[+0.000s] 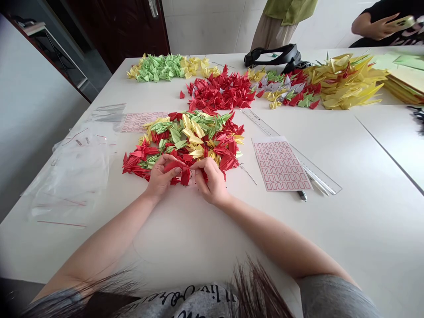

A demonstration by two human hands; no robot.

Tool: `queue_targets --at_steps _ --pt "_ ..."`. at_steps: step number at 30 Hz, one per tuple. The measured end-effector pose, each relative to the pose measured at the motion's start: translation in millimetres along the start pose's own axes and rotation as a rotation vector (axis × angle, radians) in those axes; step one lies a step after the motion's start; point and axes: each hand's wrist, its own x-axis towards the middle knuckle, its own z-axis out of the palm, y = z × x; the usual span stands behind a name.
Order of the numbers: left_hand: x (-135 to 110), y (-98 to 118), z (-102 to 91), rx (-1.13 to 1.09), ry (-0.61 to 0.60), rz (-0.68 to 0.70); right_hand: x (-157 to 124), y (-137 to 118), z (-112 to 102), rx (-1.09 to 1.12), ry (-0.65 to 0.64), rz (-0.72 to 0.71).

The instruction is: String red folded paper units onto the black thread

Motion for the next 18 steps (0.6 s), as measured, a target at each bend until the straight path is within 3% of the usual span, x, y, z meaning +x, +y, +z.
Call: queue_targets --at_steps 5,18 --pt "1.4 -2.8 -0.6 0.038 0.037 0.003 -0.9 -0.1 1.0 -0.014 -0.032 0.072" --pt "-0.9 3.1 2.5 0.088 -0.012 0.039 1.7 3.4 -2.6 -0.054 -0.106 -0.023"
